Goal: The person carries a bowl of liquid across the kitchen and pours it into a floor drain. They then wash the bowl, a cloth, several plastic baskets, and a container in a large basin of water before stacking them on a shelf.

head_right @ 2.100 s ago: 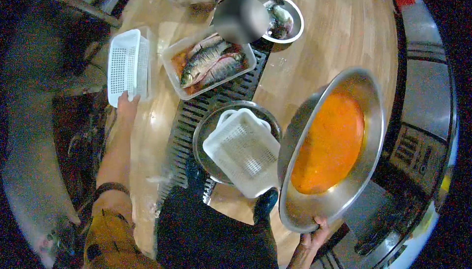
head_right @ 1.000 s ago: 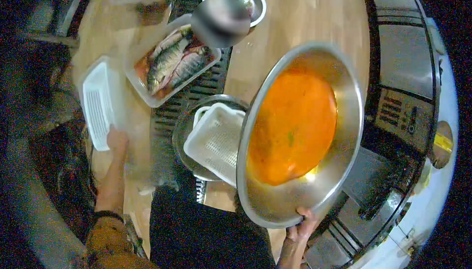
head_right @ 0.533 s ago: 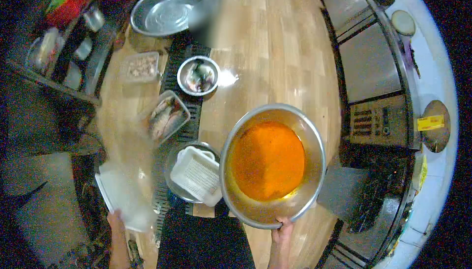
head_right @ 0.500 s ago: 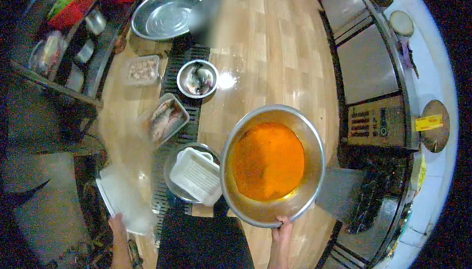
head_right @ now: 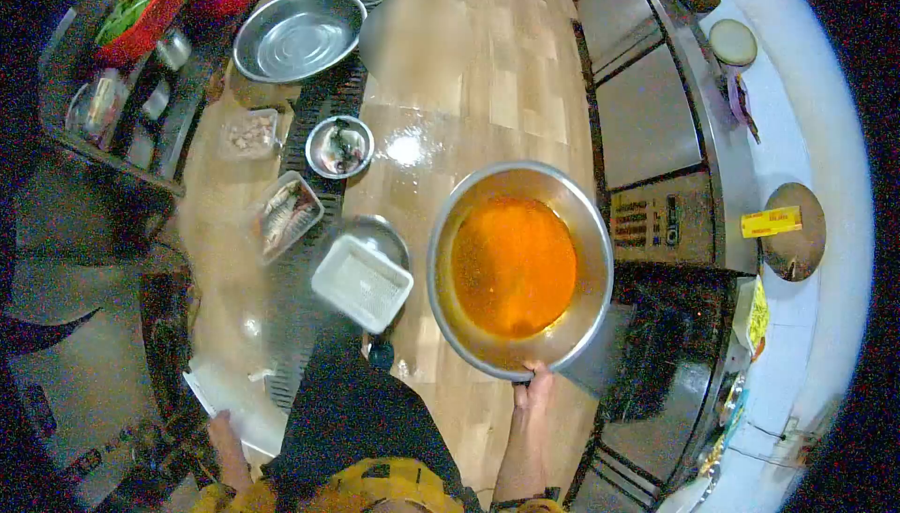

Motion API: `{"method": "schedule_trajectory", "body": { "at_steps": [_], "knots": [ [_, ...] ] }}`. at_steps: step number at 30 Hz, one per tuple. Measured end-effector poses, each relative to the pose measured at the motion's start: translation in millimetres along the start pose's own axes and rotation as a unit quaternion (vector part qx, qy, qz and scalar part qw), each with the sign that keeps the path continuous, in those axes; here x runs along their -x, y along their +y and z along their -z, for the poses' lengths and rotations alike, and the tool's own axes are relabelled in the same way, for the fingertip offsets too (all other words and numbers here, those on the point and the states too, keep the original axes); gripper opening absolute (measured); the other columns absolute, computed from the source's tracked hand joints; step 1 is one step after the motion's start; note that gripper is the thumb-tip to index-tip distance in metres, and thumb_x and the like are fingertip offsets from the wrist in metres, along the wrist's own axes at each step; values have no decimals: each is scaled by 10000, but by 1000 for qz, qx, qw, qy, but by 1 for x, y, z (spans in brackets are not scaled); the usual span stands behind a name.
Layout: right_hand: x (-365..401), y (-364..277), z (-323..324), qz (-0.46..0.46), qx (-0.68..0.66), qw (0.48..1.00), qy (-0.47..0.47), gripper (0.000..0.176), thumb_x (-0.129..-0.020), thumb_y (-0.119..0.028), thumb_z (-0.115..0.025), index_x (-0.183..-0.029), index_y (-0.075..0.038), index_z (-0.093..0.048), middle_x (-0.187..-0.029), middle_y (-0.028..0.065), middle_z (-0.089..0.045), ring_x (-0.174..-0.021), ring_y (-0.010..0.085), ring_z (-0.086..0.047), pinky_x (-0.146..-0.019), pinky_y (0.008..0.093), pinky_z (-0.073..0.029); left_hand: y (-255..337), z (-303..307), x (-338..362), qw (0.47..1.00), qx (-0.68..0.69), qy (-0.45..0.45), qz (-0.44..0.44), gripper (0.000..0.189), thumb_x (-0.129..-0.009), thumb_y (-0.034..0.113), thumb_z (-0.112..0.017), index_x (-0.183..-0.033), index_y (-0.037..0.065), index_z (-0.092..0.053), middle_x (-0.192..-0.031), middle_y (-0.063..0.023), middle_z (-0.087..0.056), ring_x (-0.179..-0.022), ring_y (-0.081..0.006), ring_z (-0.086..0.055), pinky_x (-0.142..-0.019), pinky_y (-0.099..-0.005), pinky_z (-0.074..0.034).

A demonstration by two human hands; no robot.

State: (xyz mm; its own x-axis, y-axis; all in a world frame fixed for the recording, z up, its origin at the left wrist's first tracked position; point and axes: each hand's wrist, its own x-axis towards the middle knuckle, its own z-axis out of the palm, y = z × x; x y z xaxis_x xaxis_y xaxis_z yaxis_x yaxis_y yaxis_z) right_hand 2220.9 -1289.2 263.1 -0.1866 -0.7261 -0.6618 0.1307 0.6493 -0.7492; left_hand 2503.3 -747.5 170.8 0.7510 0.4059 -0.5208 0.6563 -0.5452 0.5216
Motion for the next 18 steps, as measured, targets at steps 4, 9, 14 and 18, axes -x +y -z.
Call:
{"method": "schedule_trajectory", "body": {
  "at_steps": [4,9,14,18],
  "knots": [
    [-15,-15,9,18,-36,999,16,111,-610,-67,-549,-613,-110,-447,-538,12,-427,-441,161,-431,-397,316,-342,97,-30,39,973,208,-103,-20,391,-683,45,-500,-1061,-49,-485,-1003,-137,-534,-878,-257,-529,-757,-359,-457],
    [2,-48,-13,55,-64,996,42,97,-615,-54,-542,-640,-93,-456,-616,32,-467,-463,177,-466,-413,325,-395,97,-79,-53,979,179,-100,-10,450,-657,67,-551,-1098,8,-485,-978,-116,-549,-744,-236,-546,-678,-336,-457],
    [-12,-72,-11,42,-24,998,40,225,-614,-61,-557,-803,-96,-441,-664,37,-458,-534,177,-456,-447,306,-366,230,-125,-35,969,181,-155,-60,360,-660,22,-542,-1004,-80,-509,-916,-134,-567,-793,-233,-558,-750,-315,-450],
    [-14,-100,-44,69,-61,994,65,212,-616,-56,-551,-804,-83,-458,-664,36,-461,-539,196,-469,-444,314,-377,285,-163,-29,947,210,-212,-119,337,-685,37,-535,-1003,-70,-519,-872,-116,-574,-757,-223,-560,-730,-311,-451]
  ]
}}
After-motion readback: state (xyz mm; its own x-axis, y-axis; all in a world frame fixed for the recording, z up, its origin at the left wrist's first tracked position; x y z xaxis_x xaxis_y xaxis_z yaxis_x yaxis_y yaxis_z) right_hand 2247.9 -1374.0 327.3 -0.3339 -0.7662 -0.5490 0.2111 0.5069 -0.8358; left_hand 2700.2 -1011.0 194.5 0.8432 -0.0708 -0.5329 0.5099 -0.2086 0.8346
